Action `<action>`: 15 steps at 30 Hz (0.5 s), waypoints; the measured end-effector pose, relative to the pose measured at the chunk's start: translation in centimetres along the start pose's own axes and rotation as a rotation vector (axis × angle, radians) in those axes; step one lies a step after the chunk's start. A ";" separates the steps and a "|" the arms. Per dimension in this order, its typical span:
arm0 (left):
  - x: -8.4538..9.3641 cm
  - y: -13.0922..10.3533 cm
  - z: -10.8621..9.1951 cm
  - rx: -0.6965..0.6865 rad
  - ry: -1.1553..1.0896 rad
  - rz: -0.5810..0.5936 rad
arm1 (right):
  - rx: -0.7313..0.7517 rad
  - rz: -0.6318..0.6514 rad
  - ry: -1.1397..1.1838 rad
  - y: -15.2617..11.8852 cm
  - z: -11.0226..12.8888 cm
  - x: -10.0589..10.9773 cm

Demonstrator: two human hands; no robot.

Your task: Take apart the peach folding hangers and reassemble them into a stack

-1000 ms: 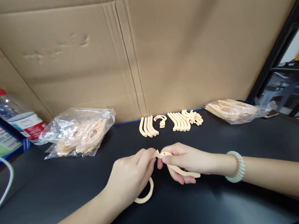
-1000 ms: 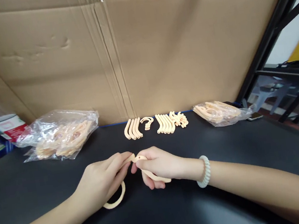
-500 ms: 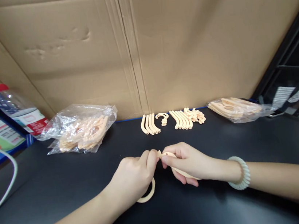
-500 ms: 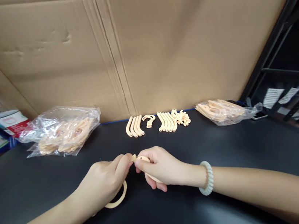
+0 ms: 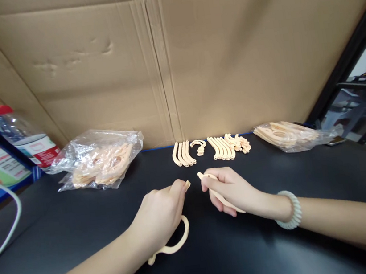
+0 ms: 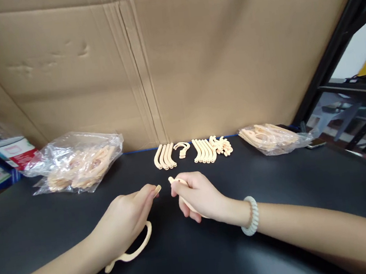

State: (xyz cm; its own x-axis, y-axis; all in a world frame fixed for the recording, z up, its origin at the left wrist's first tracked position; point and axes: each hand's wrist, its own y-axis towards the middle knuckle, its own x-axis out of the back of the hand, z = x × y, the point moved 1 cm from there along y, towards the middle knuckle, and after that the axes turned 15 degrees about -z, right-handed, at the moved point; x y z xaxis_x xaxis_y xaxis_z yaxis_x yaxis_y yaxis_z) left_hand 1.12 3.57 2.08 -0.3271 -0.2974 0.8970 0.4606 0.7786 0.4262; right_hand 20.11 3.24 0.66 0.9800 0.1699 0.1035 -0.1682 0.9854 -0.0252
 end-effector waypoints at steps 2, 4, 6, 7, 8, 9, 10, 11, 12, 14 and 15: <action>0.1 0.1 0.0 0.072 -0.050 0.008 | -0.008 -0.036 0.056 0.6 0.1 0.2; 0.3 0.3 0.0 0.174 -0.151 0.012 | 0.033 -0.100 0.079 1.1 0.5 0.8; 0.2 0.5 0.4 0.326 -0.335 0.036 | 0.153 -0.208 0.026 1.8 1.5 1.9; 0.1 0.6 0.6 0.414 -0.448 0.061 | 0.233 -0.262 -0.023 2.1 2.0 2.8; -0.1 0.7 0.9 0.503 -0.562 0.092 | 0.313 -0.306 -0.073 2.5 2.5 3.8; -0.3 0.7 1.2 0.585 -0.670 0.127 | 0.379 -0.337 -0.111 3.0 3.0 5.1; -0.5 0.8 1.5 0.655 -0.763 0.156 | 0.436 -0.374 -0.142 3.5 3.2 6.4; -0.6 0.9 1.6 0.708 -0.840 0.174 | 0.499 -0.431 -0.178 4.1 3.3 7.9; -0.7 0.9 1.7 0.748 -0.901 0.180 | 0.583 -0.518 -0.248 4.6 3.1 9.5; -0.7 1.0 1.6 0.816 -0.986 0.168 | 0.734 -0.701 -0.450 5.7 2.3 12.5; -0.6 1.1 1.5 0.850 -1.016 0.155 | 0.789 -0.714 -0.565 6.3 1.7 13.8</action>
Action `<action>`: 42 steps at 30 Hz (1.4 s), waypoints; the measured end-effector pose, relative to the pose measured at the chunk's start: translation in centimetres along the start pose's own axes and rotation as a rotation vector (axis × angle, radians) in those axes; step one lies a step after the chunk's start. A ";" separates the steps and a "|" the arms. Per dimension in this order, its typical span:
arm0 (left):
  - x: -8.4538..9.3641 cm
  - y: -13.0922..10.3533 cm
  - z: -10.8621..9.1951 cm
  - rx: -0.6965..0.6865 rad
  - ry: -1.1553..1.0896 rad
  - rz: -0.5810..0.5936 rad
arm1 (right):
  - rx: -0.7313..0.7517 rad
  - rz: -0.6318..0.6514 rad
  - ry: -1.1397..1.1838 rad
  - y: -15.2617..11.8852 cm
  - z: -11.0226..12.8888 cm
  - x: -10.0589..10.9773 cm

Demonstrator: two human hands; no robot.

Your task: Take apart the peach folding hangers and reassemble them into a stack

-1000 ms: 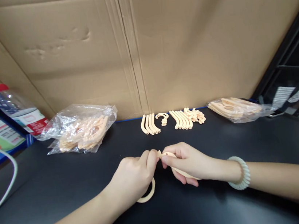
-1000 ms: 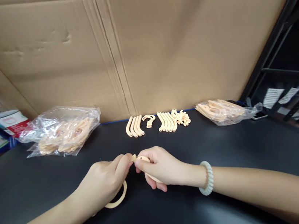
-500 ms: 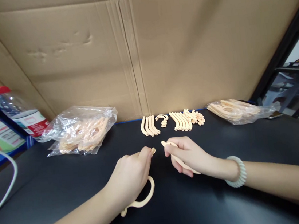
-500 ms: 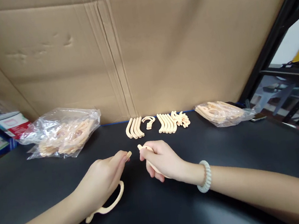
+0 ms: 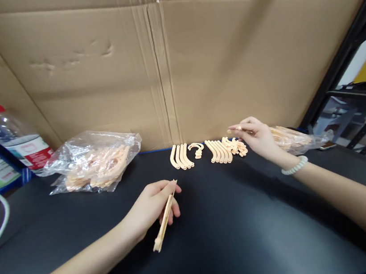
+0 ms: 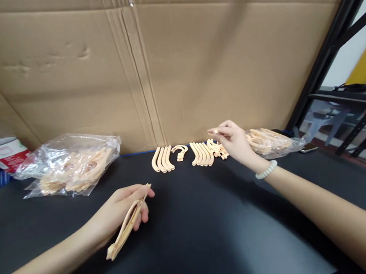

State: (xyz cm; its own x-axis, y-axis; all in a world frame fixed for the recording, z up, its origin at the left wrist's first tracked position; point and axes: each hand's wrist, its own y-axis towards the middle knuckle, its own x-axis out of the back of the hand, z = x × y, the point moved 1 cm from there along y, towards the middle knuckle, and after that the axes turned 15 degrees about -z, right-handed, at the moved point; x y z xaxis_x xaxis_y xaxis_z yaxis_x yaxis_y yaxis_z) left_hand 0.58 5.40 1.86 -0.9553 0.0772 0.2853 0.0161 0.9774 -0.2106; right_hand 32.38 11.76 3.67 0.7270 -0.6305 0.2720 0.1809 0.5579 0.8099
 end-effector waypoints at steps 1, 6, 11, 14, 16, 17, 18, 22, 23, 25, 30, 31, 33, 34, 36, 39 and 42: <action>-0.1 -0.2 -0.2 0.026 -0.034 -0.015 | 0.087 0.037 -0.067 0.1 -1.3 0.2; -0.1 -0.9 -0.5 0.124 -0.232 -0.052 | 0.205 0.291 -0.190 -0.4 -5.0 0.4; 0.3 -0.6 0.1 0.135 -0.391 -0.079 | 0.203 0.390 -0.194 -0.5 -5.5 0.6; 0.3 -0.6 0.3 0.142 -0.424 -0.107 | 0.188 0.414 -0.179 -0.2 -5.7 0.7; 0.3 -0.8 0.3 0.141 -0.444 -0.131 | 0.181 0.387 -0.169 -0.3 -5.1 0.5; 0.2 -0.9 0.2 0.136 -0.450 -0.141 | 0.184 0.356 -0.161 -0.5 -4.2 0.2; 0.2 -1.0 0.2 0.127 -0.452 -0.150 | 0.196 0.315 -0.143 -0.8 -3.0 -0.1; 0.0 -1.7 0.0 0.034 -0.434 -0.175 | 0.408 0.193 0.113 -3.9 5.2 -1.2; -0.1 -1.8 0.0 0.001 -0.429 -0.176 | 0.510 0.247 0.187 -5.0 7.3 -1.4; -0.2 -2.1 0.0 -0.062 -0.416 -0.169 | 0.661 0.451 0.279 -7.0 10.7 -1.7; -0.2 -2.3 -0.2 -0.196 -0.362 -0.141 | 0.742 0.602 0.268 -9.3 12.1 -2.0; -0.2 -2.3 -0.3 -0.214 -0.358 -0.147 | 0.707 0.566 0.269 -9.3 11.8 -2.1; -0.1 -2.2 -0.4 -0.233 -0.349 -0.168 | 0.639 0.527 0.262 -9.2 11.2 -2.2; 0.0 -2.1 -0.4 -0.240 -0.338 -0.178 | 0.623 0.534 0.245 -9.1 11.0 -2.3; 0.1 -2.0 -0.3 -0.263 -0.299 -0.179 | 0.630 0.577 0.208 -9.1 10.8 -2.4; 0.3 -1.7 0.1 -0.388 -0.237 -0.224 | 0.650 0.566 0.181 -9.2 10.8 -2.5; 0.7 -1.9 0.3 -0.761 -0.035 -0.399 | 0.664 0.485 0.165 -9.4 10.7 -2.5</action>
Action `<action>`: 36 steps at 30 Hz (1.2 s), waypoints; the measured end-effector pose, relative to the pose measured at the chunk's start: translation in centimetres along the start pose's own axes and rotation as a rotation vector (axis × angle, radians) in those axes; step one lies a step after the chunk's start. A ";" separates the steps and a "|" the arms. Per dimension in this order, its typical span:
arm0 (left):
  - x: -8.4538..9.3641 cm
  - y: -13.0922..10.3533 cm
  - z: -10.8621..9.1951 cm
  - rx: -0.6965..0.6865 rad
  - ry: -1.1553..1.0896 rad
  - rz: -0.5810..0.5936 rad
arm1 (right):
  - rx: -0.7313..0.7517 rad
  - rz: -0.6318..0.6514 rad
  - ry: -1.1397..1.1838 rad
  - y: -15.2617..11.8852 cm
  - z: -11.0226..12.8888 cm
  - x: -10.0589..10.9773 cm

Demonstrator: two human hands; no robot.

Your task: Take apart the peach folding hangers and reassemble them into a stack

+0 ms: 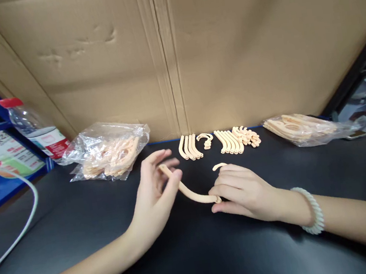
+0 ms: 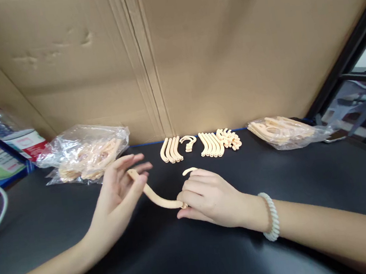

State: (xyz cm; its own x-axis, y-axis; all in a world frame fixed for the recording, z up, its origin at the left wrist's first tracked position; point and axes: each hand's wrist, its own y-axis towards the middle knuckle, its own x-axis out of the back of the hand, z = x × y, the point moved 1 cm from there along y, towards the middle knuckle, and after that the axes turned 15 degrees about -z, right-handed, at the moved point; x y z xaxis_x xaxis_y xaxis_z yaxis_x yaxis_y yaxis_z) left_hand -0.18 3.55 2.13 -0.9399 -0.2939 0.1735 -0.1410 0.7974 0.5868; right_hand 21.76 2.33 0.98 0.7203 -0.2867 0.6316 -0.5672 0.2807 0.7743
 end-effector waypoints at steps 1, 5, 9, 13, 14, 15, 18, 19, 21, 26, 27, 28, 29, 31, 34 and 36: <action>0.1 -0.1 -0.1 -0.187 0.109 0.003 | 0.005 -0.014 -0.017 0.0 0.0 0.0; -0.1 -1.4 -1.0 -0.761 0.406 0.335 | 0.060 -0.030 -0.096 -0.1 0.3 -0.2; -0.7 -2.6 -1.2 -0.668 0.362 0.531 | 0.091 -0.038 -0.141 -0.2 0.7 -0.3; -1.2 -2.7 -0.8 -0.623 0.334 0.525 | 0.095 -0.054 -0.123 -0.2 0.9 -0.4; -1.2 -2.7 -0.7 -0.628 0.333 0.515 | 0.102 -0.060 -0.119 -0.1 0.9 -0.4; -1.3 -2.7 -0.7 -0.633 0.336 0.506 | 0.113 -0.068 -0.117 -0.1 0.9 -0.4; -1.4 -2.7 -0.8 -0.655 0.391 0.518 | 0.164 -0.095 -0.115 0.0 1.1 -0.3; -1.4 -2.7 -0.8 -0.664 0.416 0.546 | 0.180 -0.104 -0.114 0.0 1.1 -0.3; -1.5 -2.7 -0.8 -0.666 0.441 0.597 | 0.180 -0.109 -0.104 0.0 1.1 -0.2; -1.4 -2.7 -0.8 -0.582 0.347 0.620 | 0.013 -0.077 0.067 -0.2 0.7 -0.3; -1.4 -2.7 -0.8 -0.579 0.331 0.624 | -0.010 -0.076 0.115 -0.2 0.6 -0.3; -1.3 -2.7 -0.8 -0.584 0.319 0.628 | -0.030 -0.076 0.163 -0.2 0.6 -0.4; -1.2 -2.7 -0.8 -0.601 0.313 0.629 | -0.055 -0.079 0.214 -0.3 0.5 -0.4; -1.1 -2.7 -1.0 -0.693 0.313 0.630 | -0.147 -0.112 0.323 -0.2 0.3 -0.5; -0.9 -2.2 -1.2 -0.848 0.334 0.603 | -0.330 -0.195 0.432 -0.2 -0.3 -0.4; -0.8 -1.5 -1.0 -0.877 0.350 0.611 | -0.421 -0.232 0.442 -0.2 -0.8 -0.3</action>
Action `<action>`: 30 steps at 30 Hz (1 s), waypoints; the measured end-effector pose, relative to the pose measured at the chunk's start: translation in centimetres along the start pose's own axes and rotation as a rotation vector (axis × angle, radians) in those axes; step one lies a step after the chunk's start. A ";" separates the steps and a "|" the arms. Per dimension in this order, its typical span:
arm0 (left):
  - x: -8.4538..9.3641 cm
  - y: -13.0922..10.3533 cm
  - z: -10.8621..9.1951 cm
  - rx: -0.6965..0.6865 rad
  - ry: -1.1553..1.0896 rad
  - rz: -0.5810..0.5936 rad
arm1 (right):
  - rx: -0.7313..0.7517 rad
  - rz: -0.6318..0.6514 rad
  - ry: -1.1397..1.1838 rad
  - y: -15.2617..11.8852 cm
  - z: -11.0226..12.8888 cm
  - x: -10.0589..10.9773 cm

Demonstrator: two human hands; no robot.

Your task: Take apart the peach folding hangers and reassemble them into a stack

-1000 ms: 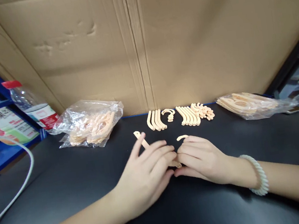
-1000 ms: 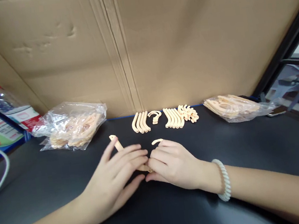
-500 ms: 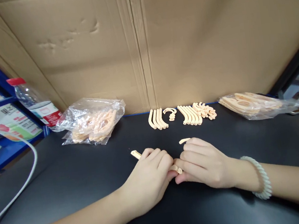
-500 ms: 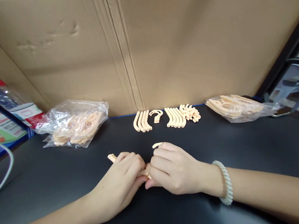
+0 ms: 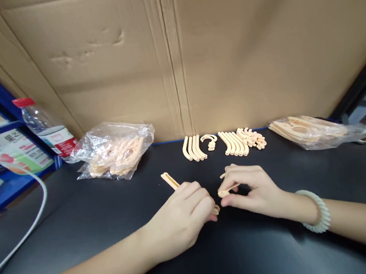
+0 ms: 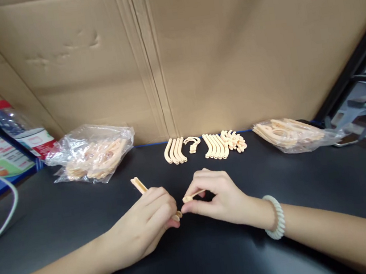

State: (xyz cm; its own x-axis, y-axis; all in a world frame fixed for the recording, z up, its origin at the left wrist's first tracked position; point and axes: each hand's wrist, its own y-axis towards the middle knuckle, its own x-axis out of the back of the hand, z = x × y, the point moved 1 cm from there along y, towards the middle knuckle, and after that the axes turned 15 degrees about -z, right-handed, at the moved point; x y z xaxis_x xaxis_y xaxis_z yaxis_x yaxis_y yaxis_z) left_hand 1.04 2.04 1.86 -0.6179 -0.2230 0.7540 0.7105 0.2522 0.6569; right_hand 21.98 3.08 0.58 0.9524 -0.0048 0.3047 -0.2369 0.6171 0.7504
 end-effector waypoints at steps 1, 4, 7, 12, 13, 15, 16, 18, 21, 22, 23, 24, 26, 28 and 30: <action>0.1 0.0 0.5 -0.002 0.001 0.017 | -0.024 -0.019 -0.005 0.1 -0.2 0.1; 0.2 0.0 2.4 -0.034 0.014 0.064 | -0.051 -0.058 -0.049 0.3 -0.4 0.1; 0.2 -0.1 4.7 0.012 0.089 0.073 | -0.021 -0.060 -0.083 0.3 -0.2 -0.2; -0.4 -0.3 7.2 0.210 0.218 0.049 | -0.003 -0.051 -0.095 0.2 0.0 -0.5; -0.5 -0.4 7.4 0.265 0.249 0.032 | -0.010 -0.053 -0.102 0.2 0.0 -0.5; -0.8 -0.6 7.7 0.354 0.316 0.008 | -0.018 -0.059 -0.118 0.2 -0.2 -0.5; -0.8 -0.8 7.7 0.386 0.346 0.002 | -0.019 -0.066 -0.125 0.2 -0.2 -0.4; -0.9 -1.0 7.7 0.433 0.376 0.004 | -0.018 -0.082 -0.135 0.2 -0.4 -0.4; -1.1 -1.3 7.8 0.480 0.374 0.027 | -0.022 -0.096 -0.139 0.2 -0.4 -0.5; -1.1 -1.4 7.9 0.490 0.366 0.032 | -0.023 -0.098 -0.144 0.3 -0.4 -0.5; -1.2 -1.5 8.1 0.496 0.355 0.036 | -0.022 -0.100 -0.152 0.3 -0.3 -0.6; -1.3 -1.5 8.4 0.501 0.342 0.038 | -0.017 -0.103 -0.161 0.3 -0.3 -0.6; -1.5 -1.6 8.9 0.514 0.317 0.040 | 0.002 -0.111 -0.180 0.4 -0.3 -0.6; -1.7 -1.7 9.2 0.539 0.300 0.040 | 0.021 -0.120 -0.208 0.6 -0.4 -0.3; -1.7 -1.7 9.4 0.567 0.290 0.043 | 0.044 -0.143 -0.243 1.2 -0.7 0.4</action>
State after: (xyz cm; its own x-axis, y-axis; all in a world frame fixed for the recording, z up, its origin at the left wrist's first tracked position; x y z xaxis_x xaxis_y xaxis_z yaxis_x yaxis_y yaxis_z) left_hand -2.29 10.83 -0.46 -0.4200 -0.4270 0.8008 0.3955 0.7081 0.5850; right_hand 22.19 4.38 1.24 0.9042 -0.2807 0.3218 -0.1168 0.5622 0.8187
